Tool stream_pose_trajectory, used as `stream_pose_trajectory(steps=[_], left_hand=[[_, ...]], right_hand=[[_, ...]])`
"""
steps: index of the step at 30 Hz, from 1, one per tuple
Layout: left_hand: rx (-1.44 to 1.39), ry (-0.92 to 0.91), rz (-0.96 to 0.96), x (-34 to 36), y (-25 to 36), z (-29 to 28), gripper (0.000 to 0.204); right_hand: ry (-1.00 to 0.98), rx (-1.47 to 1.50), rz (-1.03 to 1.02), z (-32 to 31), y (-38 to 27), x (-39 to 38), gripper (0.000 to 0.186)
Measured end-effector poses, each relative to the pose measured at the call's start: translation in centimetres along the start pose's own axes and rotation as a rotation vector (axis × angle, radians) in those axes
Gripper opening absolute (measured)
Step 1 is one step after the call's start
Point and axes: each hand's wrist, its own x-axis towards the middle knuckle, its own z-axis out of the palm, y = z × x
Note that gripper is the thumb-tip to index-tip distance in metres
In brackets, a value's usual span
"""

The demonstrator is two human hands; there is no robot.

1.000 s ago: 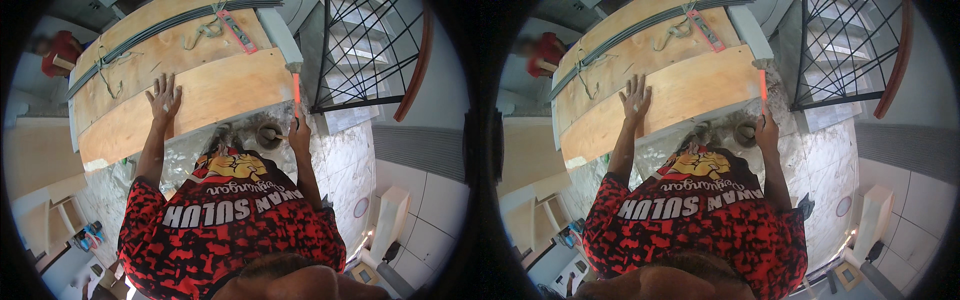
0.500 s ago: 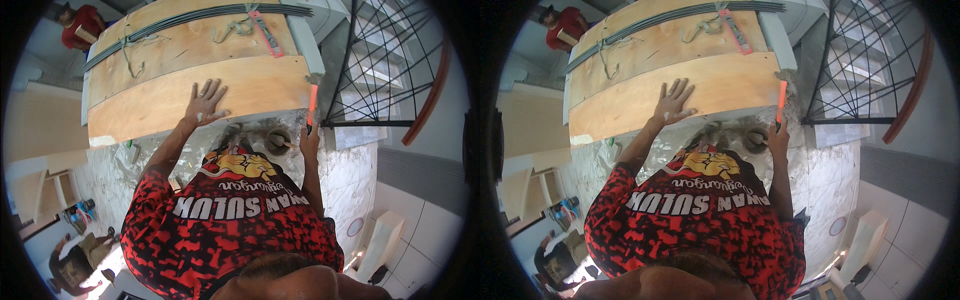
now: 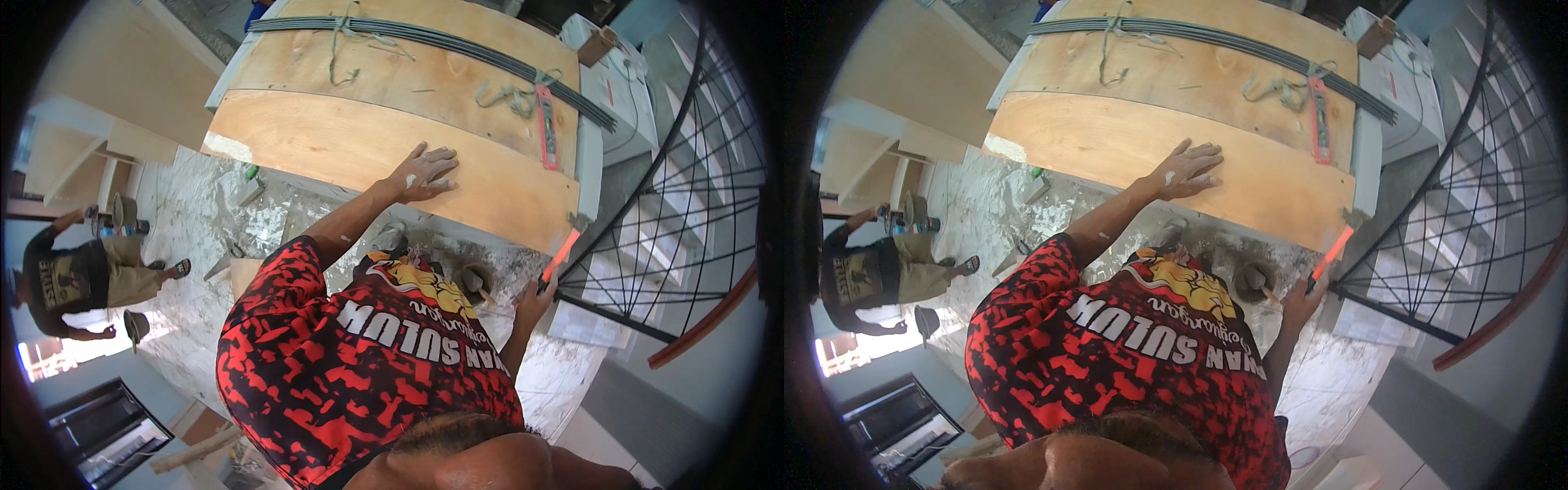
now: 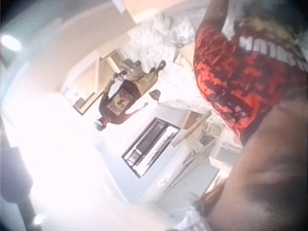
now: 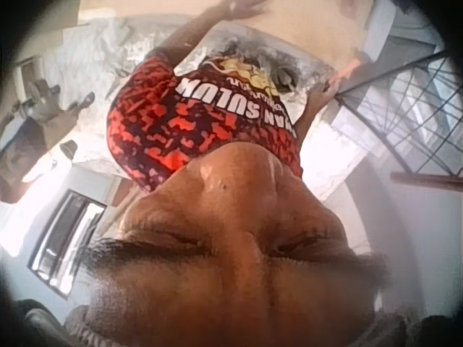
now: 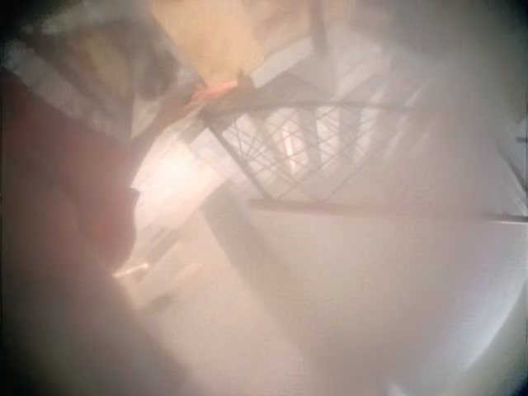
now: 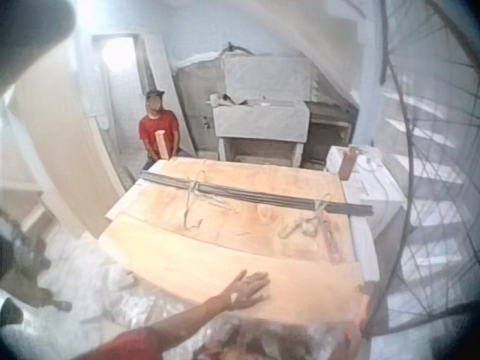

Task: The person fits a curved wooden board against a brick structure, secures it using a hammer and nails, and then trims the excess wood with a hand saw.

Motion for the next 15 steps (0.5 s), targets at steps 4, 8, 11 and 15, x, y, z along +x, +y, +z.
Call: stream_pose_trajectory(steps=[4,8,11,15], left_hand=[[-0.293,0.291,-0.181,1.2,-5.6,-3.5,0.037],[-0.210,0.648,-0.303,3.2,-15.9,-7.3,0.030],[-0.044,0.864,-0.378,4.2,-22.4,-10.5,0.029],[0.093,1.128,-0.604,5.5,-30.7,-15.9,0.022]], right_hand=[[-0.039,0.068,0.059,1.4,-3.3,-2.3,0.057],[-0.070,0.098,0.112,4.0,-5.5,-3.6,0.058],[-0.113,0.077,0.159,6.1,-8.0,-4.0,0.058],[-0.160,-0.142,-0.002,7.6,-7.2,-4.0,0.056]])
